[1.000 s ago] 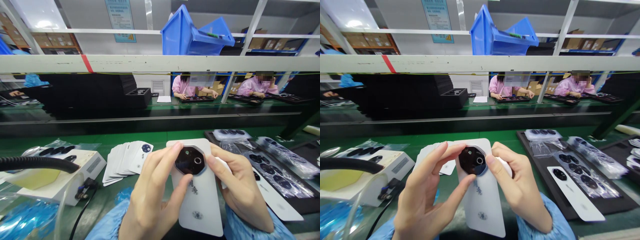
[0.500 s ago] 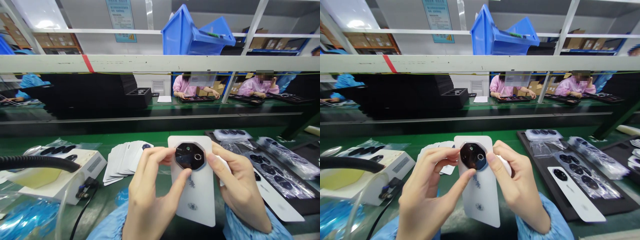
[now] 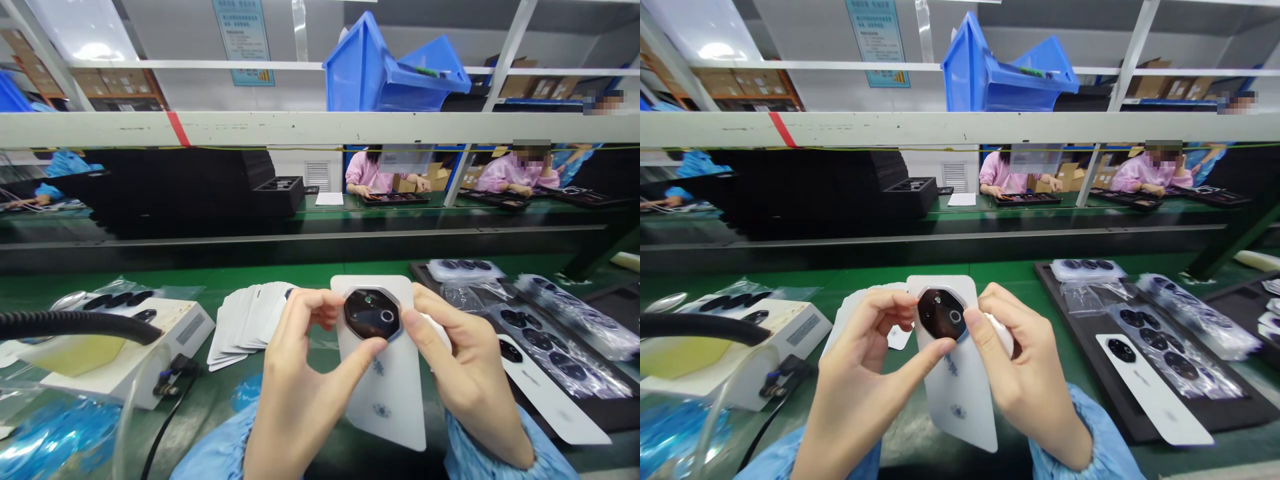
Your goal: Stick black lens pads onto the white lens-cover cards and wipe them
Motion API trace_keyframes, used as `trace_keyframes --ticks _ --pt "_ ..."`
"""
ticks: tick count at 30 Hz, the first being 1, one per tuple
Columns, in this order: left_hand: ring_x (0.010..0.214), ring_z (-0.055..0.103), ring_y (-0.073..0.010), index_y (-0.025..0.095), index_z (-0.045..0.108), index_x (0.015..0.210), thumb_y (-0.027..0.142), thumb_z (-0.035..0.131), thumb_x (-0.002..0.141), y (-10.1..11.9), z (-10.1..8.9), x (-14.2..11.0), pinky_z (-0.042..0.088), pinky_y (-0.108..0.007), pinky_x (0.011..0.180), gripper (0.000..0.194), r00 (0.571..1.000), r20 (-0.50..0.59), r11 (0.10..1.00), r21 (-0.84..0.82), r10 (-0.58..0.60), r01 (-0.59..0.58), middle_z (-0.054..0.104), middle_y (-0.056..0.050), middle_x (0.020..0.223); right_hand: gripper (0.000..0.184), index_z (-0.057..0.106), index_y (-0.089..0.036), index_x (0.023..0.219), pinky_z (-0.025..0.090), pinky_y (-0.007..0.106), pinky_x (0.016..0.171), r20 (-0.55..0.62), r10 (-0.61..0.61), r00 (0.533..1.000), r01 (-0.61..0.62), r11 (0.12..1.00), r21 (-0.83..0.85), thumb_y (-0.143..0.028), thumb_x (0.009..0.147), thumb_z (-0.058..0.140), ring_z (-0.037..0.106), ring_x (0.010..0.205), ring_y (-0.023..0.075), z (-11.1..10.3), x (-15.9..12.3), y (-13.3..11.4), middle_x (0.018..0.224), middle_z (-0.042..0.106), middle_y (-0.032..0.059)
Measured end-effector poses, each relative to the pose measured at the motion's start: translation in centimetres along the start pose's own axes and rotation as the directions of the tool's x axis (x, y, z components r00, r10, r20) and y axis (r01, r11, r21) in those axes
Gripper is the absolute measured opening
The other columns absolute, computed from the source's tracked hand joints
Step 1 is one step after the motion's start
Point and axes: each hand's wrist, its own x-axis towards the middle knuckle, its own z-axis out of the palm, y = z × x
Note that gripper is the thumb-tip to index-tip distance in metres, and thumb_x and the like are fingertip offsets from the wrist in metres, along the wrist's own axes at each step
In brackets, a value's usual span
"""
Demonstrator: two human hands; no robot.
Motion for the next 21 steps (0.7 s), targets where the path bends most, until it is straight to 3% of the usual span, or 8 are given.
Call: trace_keyframes --ticks 6,12,15,21 --pt "0.088 0.058 -0.0176 0.023 0.055 0.100 0.022 0.076 0.076 0.08 0.12 -0.08 0.052 -0.031 0.078 0.032 0.999 -0.050 0.999 0.034 0.008 -0.007 0.056 -0.002 0.097 0.034 0.045 -0.018 0.064 0.033 0.026 0.053 0.023 -0.055 0.998 0.056 0.998 -0.031 -0.029 0.095 0.053 0.042 0.062 0.0125 0.20 0.23 0.50 0.069 0.041 0.0006" --pt "0.095 0.060 -0.0178 0.023 0.055 0.114 0.019 0.072 0.080 0.07 0.34 -0.34 0.054 -0.032 0.085 0.039 0.997 -0.059 0.999 0.020 0.045 -0.044 0.057 -0.004 0.107 0.031 0.054 -0.017 0.068 0.033 0.026 0.052 0.037 -0.055 0.998 0.057 0.998 -0.040 -0.029 0.096 0.051 0.044 0.062 0.0124 0.17 0.28 0.78 0.072 0.046 0.0017" --pt "0.096 0.060 -0.0167 0.023 0.053 0.121 0.016 0.071 0.080 0.19 0.27 -0.35 0.054 -0.031 0.087 0.046 0.994 -0.064 0.996 0.037 0.089 -0.087 0.056 -0.004 0.110 0.031 0.052 -0.017 0.067 0.034 0.026 0.053 0.029 -0.038 0.999 0.039 0.999 -0.037 -0.030 0.096 0.051 0.046 0.064 0.0125 0.07 0.29 0.73 0.075 0.048 0.0022" --pt "0.095 0.059 -0.0143 0.020 0.058 0.117 0.012 0.071 0.079 0.65 0.08 -0.26 0.056 -0.026 0.083 0.041 0.983 -0.046 0.979 0.112 0.175 -0.169 0.054 -0.004 0.109 0.031 0.050 -0.017 0.066 0.034 0.026 0.054 0.034 -0.059 0.998 0.060 0.998 -0.031 -0.028 0.096 0.052 0.044 0.064 0.0114 -0.08 0.33 0.87 0.072 0.045 0.0001"
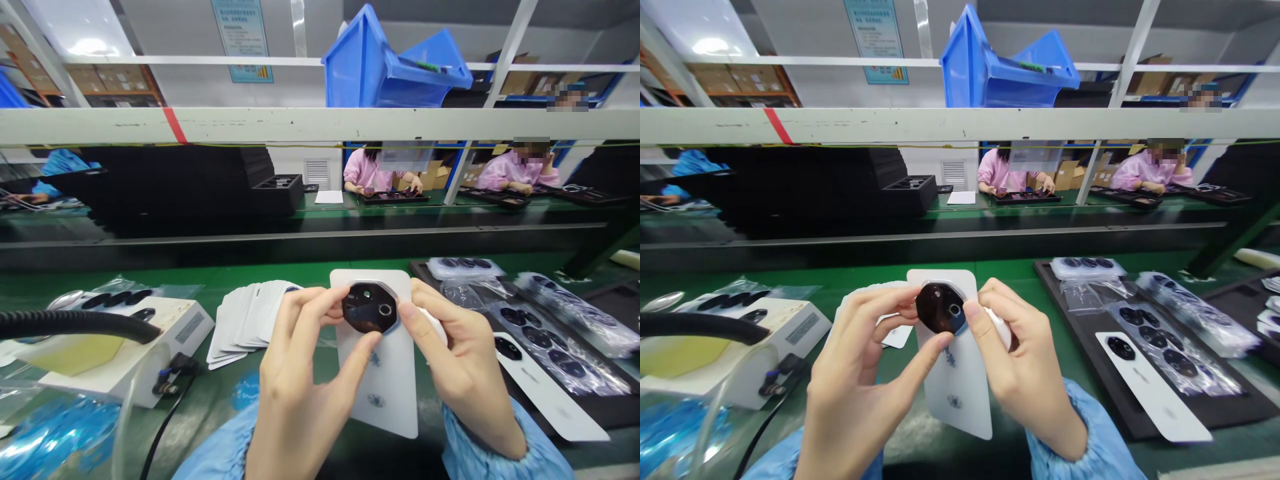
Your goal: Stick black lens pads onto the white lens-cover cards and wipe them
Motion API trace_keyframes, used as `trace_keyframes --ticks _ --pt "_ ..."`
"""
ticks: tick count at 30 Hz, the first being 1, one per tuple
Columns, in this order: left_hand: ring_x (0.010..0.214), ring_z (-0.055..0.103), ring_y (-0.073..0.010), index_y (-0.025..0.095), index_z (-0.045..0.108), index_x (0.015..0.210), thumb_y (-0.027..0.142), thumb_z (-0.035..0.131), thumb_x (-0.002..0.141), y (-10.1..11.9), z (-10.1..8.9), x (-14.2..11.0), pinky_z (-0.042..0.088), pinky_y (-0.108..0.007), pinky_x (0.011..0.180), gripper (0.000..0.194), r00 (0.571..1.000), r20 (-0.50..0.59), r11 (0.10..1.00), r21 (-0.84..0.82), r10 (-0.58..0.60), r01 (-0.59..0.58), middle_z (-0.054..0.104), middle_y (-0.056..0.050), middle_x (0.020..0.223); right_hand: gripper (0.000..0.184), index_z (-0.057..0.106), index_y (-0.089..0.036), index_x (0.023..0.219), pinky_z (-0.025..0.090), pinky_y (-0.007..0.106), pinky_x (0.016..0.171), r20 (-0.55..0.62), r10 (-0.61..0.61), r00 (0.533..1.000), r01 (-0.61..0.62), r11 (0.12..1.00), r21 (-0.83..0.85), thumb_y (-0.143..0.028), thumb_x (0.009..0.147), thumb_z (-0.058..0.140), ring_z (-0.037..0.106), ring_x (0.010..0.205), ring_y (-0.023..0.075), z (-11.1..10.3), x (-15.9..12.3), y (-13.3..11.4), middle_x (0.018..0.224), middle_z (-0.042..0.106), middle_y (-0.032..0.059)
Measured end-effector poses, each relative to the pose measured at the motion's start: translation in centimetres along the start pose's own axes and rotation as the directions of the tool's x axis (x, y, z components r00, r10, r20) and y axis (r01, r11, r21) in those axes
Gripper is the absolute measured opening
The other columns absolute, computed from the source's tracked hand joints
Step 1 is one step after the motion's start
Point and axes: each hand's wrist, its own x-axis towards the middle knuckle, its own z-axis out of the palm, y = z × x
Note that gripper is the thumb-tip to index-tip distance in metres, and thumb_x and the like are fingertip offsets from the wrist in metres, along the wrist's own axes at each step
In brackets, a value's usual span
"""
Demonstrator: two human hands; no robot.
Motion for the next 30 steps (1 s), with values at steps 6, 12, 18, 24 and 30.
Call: trace_keyframes --ticks 6,12,18,24,30 --pt "0.094 0.059 -0.0147 0.016 0.058 0.117 0.015 0.074 0.078 -0.09 0.07 0.11 0.056 -0.026 0.082 0.041 0.995 -0.038 0.991 0.096 0.097 -0.093 0.056 -0.005 0.107 0.031 0.055 -0.017 0.069 0.034 0.027 0.055 0.026 0.002 1.000 -0.003 1.000 0.003 -0.030 0.097 0.051 0.046 0.066 0.0126 -0.14 -0.05 0.00 0.074 0.048 0.0011" --pt "0.096 0.059 -0.0147 0.013 0.057 0.117 0.011 0.072 0.079 -0.21 0.04 0.12 0.054 -0.026 0.086 0.041 0.987 -0.031 0.978 0.145 0.159 -0.152 0.056 -0.005 0.107 0.030 0.056 -0.017 0.069 0.036 0.027 0.059 0.018 -0.017 1.000 0.017 0.999 -0.027 -0.029 0.097 0.051 0.048 0.070 0.0134 -0.29 0.27 0.18 0.076 0.050 0.0018" --pt "0.096 0.059 -0.0143 0.011 0.058 0.115 0.011 0.073 0.079 -0.21 -0.22 0.19 0.053 -0.025 0.086 0.039 0.979 -0.032 0.964 0.181 0.203 -0.194 0.057 -0.006 0.107 0.031 0.053 -0.017 0.067 0.034 0.027 0.055 0.028 -0.026 0.999 0.026 1.000 -0.013 -0.027 0.096 0.052 0.045 0.065 0.0126 -0.40 0.08 0.19 0.073 0.046 0.0008" --pt "0.095 0.059 -0.0155 0.009 0.059 0.116 0.007 0.072 0.078 -0.14 -0.36 0.31 0.054 -0.026 0.084 0.040 0.967 -0.038 0.949 0.204 0.251 -0.239 0.058 -0.008 0.107 0.032 0.049 -0.017 0.065 0.038 0.027 0.059 0.017 -0.040 0.999 0.041 0.999 -0.005 -0.026 0.096 0.052 0.051 0.074 0.0151 -0.29 0.06 0.10 0.073 0.042 0.0009" --pt "0.093 0.059 -0.0140 0.007 0.059 0.118 0.007 0.070 0.080 0.10 -0.55 0.38 0.054 -0.023 0.084 0.039 0.955 -0.012 0.926 0.249 0.297 -0.285 0.058 -0.009 0.106 0.029 0.053 -0.017 0.068 0.036 0.025 0.054 0.028 -0.069 0.997 0.069 0.997 -0.017 -0.024 0.095 0.052 0.047 0.067 0.0123 -0.33 0.26 0.16 0.073 0.045 0.0008"
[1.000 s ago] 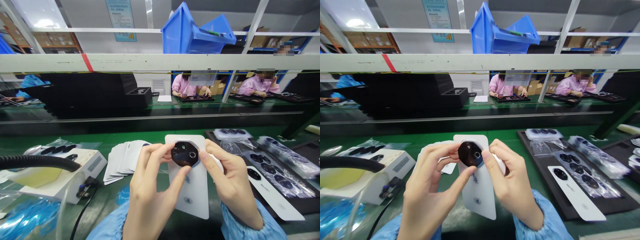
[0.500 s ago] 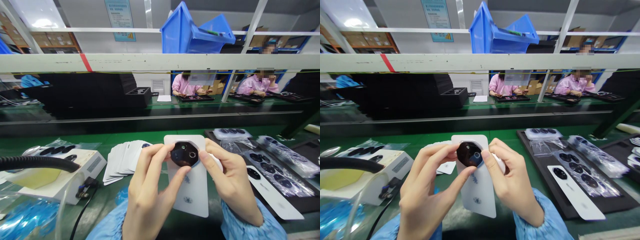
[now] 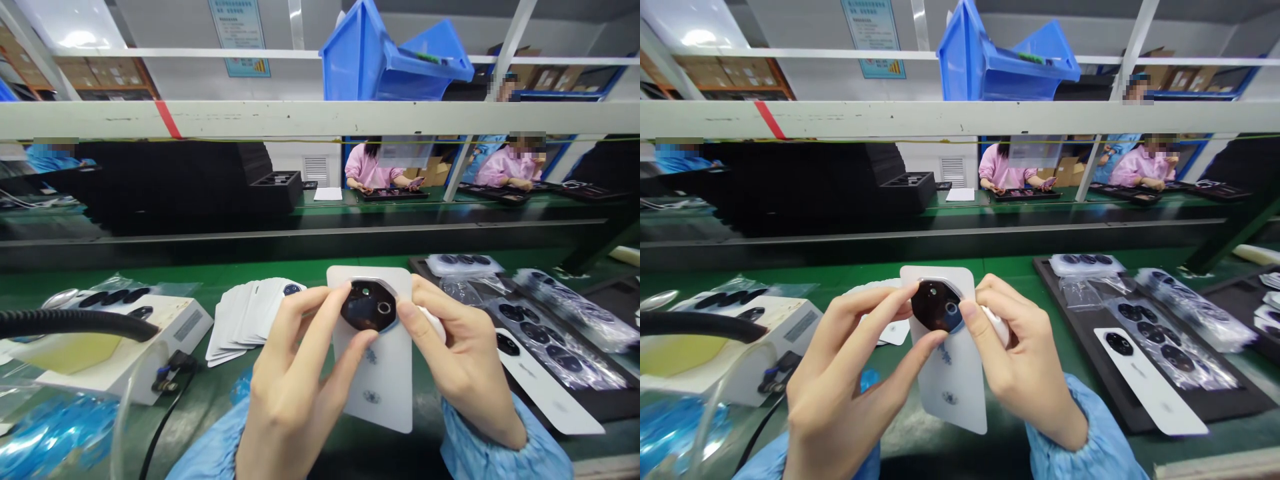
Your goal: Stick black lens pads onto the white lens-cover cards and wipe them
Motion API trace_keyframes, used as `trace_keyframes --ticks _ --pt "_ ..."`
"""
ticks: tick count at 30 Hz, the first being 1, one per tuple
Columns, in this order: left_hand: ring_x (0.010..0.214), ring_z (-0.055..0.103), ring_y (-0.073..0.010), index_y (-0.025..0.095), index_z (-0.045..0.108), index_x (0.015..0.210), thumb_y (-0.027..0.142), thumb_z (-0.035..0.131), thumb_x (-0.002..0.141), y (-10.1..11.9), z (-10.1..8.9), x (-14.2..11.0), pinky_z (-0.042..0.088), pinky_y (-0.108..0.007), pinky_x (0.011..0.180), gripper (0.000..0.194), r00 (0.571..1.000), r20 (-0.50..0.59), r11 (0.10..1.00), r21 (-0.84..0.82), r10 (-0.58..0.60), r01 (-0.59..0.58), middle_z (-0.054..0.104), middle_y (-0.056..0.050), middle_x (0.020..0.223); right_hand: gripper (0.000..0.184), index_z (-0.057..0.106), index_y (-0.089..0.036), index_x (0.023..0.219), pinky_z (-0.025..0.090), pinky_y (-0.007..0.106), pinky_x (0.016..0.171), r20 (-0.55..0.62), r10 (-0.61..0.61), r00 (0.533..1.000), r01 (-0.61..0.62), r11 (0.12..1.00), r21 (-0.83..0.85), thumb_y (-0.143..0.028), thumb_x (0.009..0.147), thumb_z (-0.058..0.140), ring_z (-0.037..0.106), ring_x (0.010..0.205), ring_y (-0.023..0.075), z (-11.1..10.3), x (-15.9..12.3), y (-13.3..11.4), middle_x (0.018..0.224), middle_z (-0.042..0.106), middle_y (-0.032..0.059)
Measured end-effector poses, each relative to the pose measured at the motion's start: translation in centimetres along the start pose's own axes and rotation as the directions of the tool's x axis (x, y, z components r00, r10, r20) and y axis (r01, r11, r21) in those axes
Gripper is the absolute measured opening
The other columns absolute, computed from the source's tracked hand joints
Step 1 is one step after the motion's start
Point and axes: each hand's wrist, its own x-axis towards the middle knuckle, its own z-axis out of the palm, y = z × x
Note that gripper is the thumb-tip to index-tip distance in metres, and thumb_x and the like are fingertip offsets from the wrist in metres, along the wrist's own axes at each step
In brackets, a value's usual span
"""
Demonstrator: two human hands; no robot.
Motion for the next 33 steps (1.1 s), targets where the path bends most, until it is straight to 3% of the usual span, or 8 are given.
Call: trace_keyframes --ticks 12,21,33 --pt "0.093 0.061 -0.0155 0.007 0.057 0.121 0.008 0.069 0.081 -0.17 -0.08 -0.09 0.053 -0.025 0.085 0.041 1.000 0.026 0.998 0.053 0.013 -0.014 0.058 -0.010 0.107 0.028 0.055 -0.016 0.067 0.037 0.025 0.053 -0.001 -0.019 1.000 0.019 1.000 -0.009 -0.023 0.095 0.052 0.048 0.065 0.0125 0.20 0.04 0.05 0.073 0.049 0.0019" --pt "0.091 0.060 -0.0155 0.010 0.057 0.119 0.006 0.069 0.081 -0.08 -0.40 -0.06 0.054 -0.026 0.085 0.040 1.000 0.028 0.999 0.042 -0.005 0.004 0.058 -0.008 0.103 0.029 0.051 -0.017 0.065 0.035 0.025 0.052 0.009 -0.071 0.997 0.072 0.993 -0.096 -0.020 0.094 0.052 0.043 0.062 0.0118 0.03 0.15 -0.40 0.068 0.043 0.0002" --pt "0.100 0.059 -0.0175 0.011 0.054 0.122 0.011 0.070 0.080 0.04 0.42 -0.43 0.054 -0.029 0.090 0.045 0.995 0.057 0.997 0.001 -0.083 0.083 0.056 -0.009 0.111 0.030 0.043 -0.018 0.064 0.032 0.025 0.050 -0.049 -0.119 0.992 0.108 0.975 -0.194 -0.016 0.092 0.052 0.041 0.058 0.0108 0.23 0.34 -0.35 0.066 0.040 -0.0009"
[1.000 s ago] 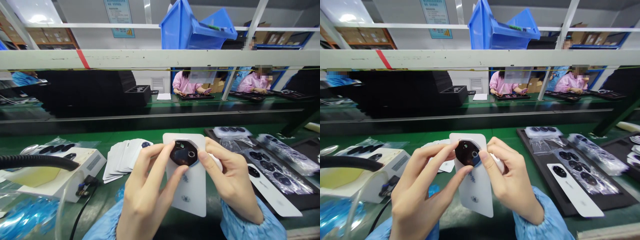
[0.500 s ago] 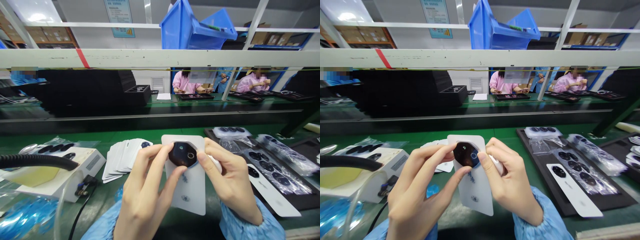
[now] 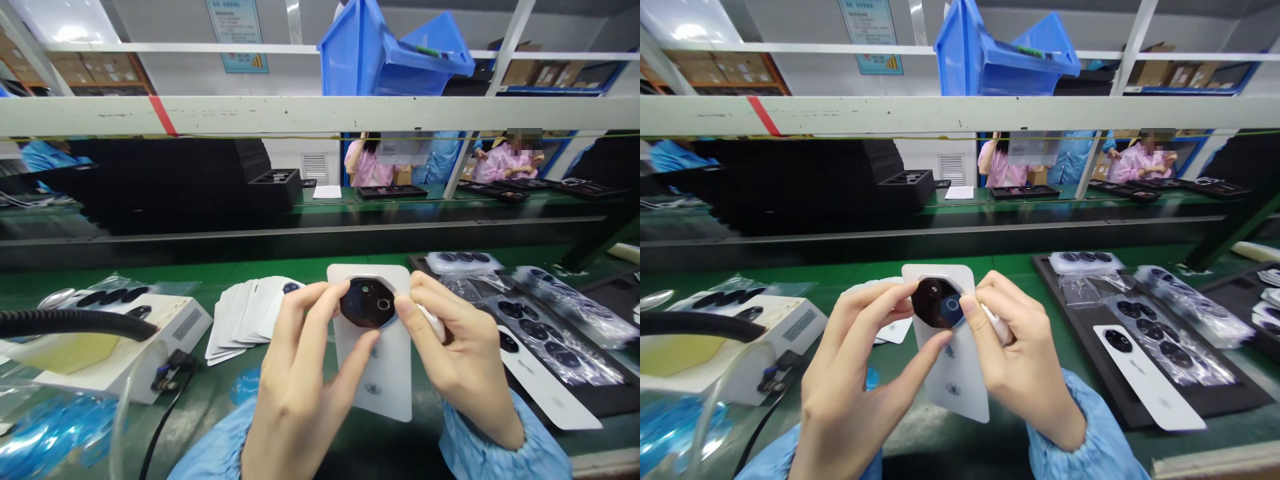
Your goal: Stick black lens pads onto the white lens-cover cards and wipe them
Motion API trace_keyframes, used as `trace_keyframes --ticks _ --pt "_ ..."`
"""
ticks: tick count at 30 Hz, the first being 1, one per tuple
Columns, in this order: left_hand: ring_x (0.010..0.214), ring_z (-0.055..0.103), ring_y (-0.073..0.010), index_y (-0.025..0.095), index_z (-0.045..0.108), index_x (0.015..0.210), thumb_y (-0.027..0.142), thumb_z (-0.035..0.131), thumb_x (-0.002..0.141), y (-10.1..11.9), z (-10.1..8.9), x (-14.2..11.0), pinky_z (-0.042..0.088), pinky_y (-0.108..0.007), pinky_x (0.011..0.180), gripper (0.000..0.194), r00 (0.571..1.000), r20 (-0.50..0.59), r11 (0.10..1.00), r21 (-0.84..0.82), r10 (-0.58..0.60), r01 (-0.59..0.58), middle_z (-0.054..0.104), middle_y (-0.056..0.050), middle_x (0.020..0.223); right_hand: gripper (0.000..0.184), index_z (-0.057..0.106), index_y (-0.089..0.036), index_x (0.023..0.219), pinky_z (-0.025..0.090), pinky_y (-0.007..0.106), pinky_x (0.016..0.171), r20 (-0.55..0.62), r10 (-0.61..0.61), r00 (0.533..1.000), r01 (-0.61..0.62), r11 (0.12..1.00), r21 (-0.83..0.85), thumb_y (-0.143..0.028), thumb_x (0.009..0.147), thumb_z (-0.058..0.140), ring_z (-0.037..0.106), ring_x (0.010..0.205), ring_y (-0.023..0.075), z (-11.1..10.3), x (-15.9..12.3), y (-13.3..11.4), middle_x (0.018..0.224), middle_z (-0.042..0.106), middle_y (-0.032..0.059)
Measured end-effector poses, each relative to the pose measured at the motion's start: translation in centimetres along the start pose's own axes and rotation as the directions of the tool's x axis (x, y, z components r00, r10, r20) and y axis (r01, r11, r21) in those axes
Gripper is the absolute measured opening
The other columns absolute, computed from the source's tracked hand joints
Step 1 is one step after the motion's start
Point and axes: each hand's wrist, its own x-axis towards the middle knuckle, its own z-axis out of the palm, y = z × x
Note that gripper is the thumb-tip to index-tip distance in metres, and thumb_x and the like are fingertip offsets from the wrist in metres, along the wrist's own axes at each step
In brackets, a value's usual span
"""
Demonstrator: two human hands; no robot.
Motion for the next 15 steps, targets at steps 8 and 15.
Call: trace_keyframes --ticks 8,15 --pt "0.098 0.060 -0.0172 0.013 0.056 0.123 0.007 0.069 0.081 -0.11 0.02 0.11 0.055 -0.028 0.087 0.044 0.999 -0.032 1.000 0.019 0.026 -0.025 0.057 -0.009 0.111 0.030 0.045 -0.018 0.065 0.034 0.025 0.052 0.036 0.029 0.999 -0.030 0.999 0.043 -0.018 0.094 0.051 0.042 0.060 0.0108 0.05 -0.03 0.00 0.068 0.042 -0.0005" --pt "0.095 0.061 -0.0158 0.008 0.059 0.118 0.003 0.068 0.079 -0.07 -0.50 0.48 0.055 -0.022 0.083 0.040 0.996 -0.039 0.996 0.028 0.086 -0.085 0.059 -0.009 0.106 0.025 0.052 -0.018 0.069 0.037 0.025 0.053 0.087 0.023 0.996 -0.024 1.000 0.017 -0.018 0.094 0.051 0.049 0.065 0.0126 -0.51 -0.13 0.17 0.072 0.048 0.0014"
